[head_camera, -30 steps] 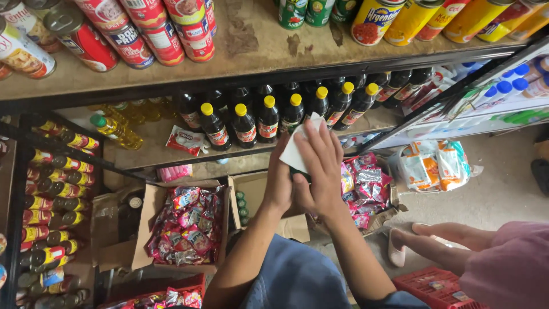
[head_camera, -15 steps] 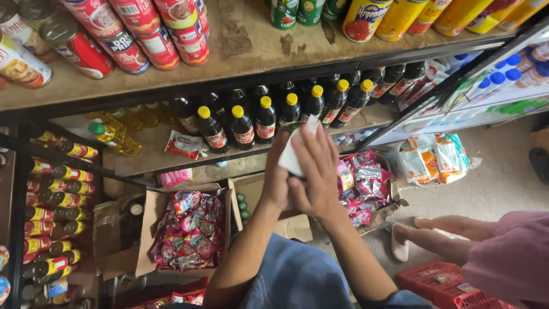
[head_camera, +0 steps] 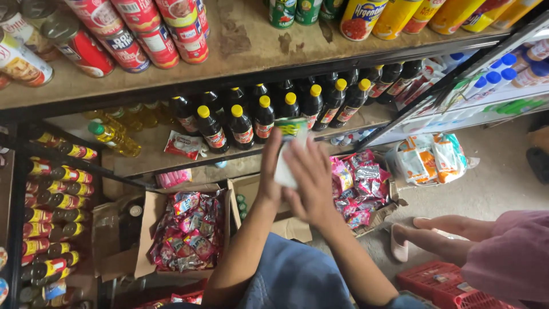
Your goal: Cleaning canned goods with a tissue and stocking them on a grocery store shelf.
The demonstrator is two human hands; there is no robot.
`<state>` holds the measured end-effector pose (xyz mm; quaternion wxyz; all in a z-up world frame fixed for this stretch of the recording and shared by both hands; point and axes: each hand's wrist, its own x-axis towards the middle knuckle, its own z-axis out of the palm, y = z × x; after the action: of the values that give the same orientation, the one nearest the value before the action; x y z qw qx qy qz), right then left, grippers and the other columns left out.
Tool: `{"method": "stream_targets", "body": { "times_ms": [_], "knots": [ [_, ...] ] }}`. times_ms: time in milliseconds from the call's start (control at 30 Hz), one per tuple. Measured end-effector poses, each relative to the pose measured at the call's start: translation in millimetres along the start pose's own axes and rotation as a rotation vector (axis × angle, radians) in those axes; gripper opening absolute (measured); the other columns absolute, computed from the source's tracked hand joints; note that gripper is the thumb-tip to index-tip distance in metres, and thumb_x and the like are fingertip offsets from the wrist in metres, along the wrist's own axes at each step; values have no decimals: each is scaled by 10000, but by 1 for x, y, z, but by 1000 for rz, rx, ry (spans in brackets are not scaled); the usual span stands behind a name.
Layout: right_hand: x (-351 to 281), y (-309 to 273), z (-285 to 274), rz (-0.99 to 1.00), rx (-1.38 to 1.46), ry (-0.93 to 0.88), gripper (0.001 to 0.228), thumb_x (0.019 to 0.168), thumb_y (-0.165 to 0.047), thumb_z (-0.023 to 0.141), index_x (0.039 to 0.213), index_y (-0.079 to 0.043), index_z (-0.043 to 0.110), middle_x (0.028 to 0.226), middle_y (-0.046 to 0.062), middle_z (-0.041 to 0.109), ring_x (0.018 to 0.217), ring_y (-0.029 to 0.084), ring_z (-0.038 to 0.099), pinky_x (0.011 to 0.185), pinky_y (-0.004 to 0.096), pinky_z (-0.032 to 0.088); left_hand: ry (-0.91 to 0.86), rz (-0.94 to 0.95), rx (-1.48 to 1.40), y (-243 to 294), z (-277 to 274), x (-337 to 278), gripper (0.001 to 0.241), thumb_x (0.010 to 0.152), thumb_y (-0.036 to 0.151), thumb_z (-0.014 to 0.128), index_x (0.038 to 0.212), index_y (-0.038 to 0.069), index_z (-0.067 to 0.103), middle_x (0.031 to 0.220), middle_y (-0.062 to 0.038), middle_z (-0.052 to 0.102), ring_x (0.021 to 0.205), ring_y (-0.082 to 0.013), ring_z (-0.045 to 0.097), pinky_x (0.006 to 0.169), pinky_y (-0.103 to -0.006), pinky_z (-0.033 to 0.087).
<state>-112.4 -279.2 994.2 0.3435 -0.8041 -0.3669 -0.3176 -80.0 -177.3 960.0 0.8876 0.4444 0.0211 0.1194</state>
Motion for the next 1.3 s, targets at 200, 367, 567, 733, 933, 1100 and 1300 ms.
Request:
{"method": "stream_targets", "body": {
  "times_ms": [200,367,567,733,933,1100,1300],
  "knots": [
    [-5,15,5,-12,-21,18,630,1038,-511,394,1479,-94,560,1558,167,492,1525,378,310,1249,499,176,-136,193,484,3,-5,-10,565,1132,368,236,1568,24,339,1622,-277,250,1526,-381,201,1267,-490,110],
    [14,4,-4,0,-1,11,702,1048,-580,294,1479,-91,554,1577,163,467,1543,385,260,1252,506,158,-72,-170,-128,67,40,-18,396,1099,385,400,1130,104,677,1054,-42,682,926,-113,613,919,-303,458],
    [-3,1,3,-46,-1,-52,661,1043,-559,341,1484,-113,552,1584,144,462,1543,376,267,1242,510,181,2,23,272,77,31,-9,572,1112,347,356,1517,-57,381,1608,-311,254,1523,-382,201,1262,-468,79],
    [26,2,-4,4,13,-30,704,1056,-582,323,1531,-90,487,1632,177,382,1558,389,221,1254,496,175,-21,-88,133,59,30,-15,408,1118,354,345,1195,102,657,1082,-7,657,1039,-109,570,1007,-315,438],
    [-11,5,6,-22,80,-45,669,1037,-555,365,1491,-93,531,1599,171,431,1548,414,239,1240,517,193,92,-16,41,26,-2,15,330,1035,390,575,1234,126,574,1116,-10,600,974,-105,555,935,-276,416],
    [28,12,-3,42,27,10,702,1057,-576,305,1537,-96,482,1622,190,379,1555,419,179,1251,521,188,-14,-19,26,45,32,4,314,1036,427,537,1081,127,618,920,32,590,820,-65,546,745,-252,433],
    [19,8,4,-7,54,-38,683,1037,-584,365,1524,-126,502,1622,153,403,1560,406,184,1248,527,176,-28,-71,-190,40,30,18,476,1038,499,485,1078,77,702,907,-31,652,714,-96,557,790,-236,410]
  ]
}}
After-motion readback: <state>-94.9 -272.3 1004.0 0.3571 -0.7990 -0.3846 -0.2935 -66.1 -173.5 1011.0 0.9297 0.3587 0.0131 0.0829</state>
